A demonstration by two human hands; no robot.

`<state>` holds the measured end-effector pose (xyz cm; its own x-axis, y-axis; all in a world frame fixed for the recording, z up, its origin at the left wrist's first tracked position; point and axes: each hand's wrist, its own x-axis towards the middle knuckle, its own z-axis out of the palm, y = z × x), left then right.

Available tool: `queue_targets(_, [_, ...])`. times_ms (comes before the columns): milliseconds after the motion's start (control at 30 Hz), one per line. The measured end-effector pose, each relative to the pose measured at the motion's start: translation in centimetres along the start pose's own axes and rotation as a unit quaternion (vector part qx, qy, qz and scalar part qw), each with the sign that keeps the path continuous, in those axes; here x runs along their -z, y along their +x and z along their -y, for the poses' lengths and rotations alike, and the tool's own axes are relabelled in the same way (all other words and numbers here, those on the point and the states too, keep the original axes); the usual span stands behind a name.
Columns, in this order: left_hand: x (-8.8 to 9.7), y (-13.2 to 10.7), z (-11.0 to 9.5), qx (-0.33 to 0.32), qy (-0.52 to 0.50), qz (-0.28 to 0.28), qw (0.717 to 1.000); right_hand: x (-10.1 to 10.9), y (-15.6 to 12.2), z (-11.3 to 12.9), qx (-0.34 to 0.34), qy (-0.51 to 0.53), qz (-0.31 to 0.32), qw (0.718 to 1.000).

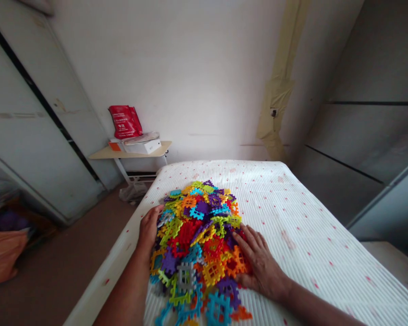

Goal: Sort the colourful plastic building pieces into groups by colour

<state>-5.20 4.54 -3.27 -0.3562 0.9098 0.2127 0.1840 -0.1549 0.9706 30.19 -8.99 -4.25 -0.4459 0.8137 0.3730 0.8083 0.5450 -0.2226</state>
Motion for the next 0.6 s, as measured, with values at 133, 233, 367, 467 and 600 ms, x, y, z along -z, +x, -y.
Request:
queue_targets(133, [0.0, -0.2, -1.0, -0.016, 0.030, 0.020, 0.999, -0.8, 2.7, 0.6, 0.018, 0.011, -0.005, 1.000])
queue_targets(233, [0.0, -0.3, -1.3, -0.021, 0.049, 0.026, 0.998, -1.2, 4.2, 0.9, 0.019, 0.018, -0.014, 1.000])
queue_targets(367, [0.0, -0.4, -1.3, -0.022, 0.060, 0.028, 0.998, -1.6, 5.3, 0.9, 0.014, 0.023, -0.022, 0.999])
queue_targets(467, [-0.1, -0.4, -1.4, -0.025, 0.061, 0.029, 0.997, -1.8, 5.4, 0.7, 0.018, 0.031, -0.029, 0.999])
queue_targets(600, [0.0, -0.6, -1.7, -0.031, 0.057, 0.021, 0.998, -1.3, 4.9, 0.6, 0.028, 0.064, -0.058, 0.996])
